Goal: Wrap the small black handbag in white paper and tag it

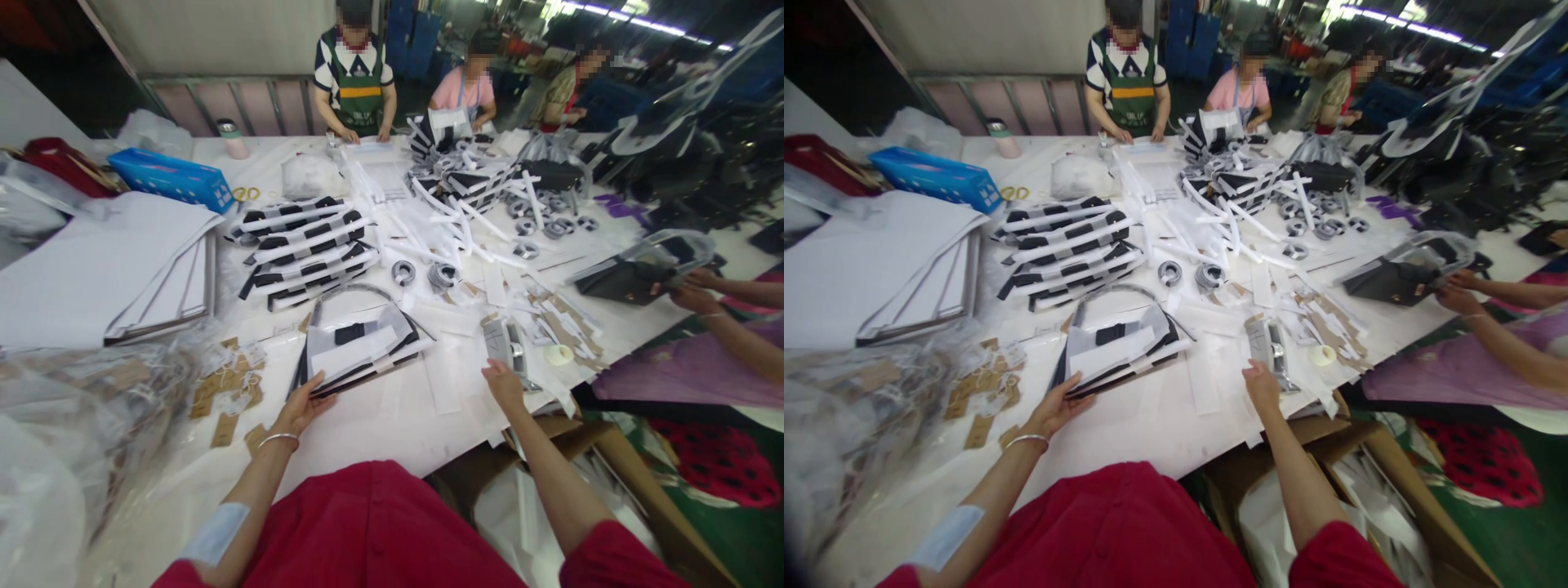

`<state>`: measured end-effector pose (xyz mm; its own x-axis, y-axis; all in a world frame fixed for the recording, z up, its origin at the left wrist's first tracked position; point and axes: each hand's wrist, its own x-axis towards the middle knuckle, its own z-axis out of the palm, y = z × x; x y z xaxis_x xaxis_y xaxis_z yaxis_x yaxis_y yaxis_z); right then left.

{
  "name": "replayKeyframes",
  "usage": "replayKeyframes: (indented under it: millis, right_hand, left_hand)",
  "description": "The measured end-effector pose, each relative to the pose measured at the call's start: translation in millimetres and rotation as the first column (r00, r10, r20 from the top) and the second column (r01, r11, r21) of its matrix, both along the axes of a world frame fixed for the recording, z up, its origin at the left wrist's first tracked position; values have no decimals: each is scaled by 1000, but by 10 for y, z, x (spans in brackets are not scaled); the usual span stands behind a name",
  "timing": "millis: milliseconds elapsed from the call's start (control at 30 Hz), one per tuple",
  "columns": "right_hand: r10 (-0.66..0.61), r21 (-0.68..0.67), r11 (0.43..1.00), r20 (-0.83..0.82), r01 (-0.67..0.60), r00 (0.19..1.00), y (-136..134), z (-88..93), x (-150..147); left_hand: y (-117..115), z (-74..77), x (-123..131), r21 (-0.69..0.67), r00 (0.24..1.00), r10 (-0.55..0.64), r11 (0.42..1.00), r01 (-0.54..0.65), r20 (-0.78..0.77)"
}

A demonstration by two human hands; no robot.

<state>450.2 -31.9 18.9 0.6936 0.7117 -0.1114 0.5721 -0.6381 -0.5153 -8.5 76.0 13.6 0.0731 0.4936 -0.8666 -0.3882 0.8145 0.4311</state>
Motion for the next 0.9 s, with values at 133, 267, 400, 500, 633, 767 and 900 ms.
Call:
replayKeyframes:
  millis: [133,267,400,500,633,767,900]
  right_hand:
    - [41,34,999,56,-43,998,32,91,-159]
    - [305,86,949,-14,-303,952,80,133,-647]
    - [622,79,783,-40,-618,782,172,52,-1396]
    - [758,88,649,13,-755,653,229,-3,-1839]
    - [769,74,636,23,-768,639,251,-22,-1885]
    - [625,81,780,-71,-620,777,233,-10,-1461]
    - [366,132,930,-243,-343,898,307,-4,-1047]
  left_hand:
    - [-8,-11,-15,0,999,27,1000,-27,25]
    - [-12,8,-20,-19,995,76,997,-75,64]
    - [-7,59,4,-49,995,87,995,-84,57]
    - [-4,75,14,-56,996,76,996,-73,50]
    - [5,33,-6,-43,995,85,996,-82,55]
    - [10,-25,-25,-48,996,73,996,-70,58]
    - [-3,-19,-7,-43,996,83,996,-81,46]
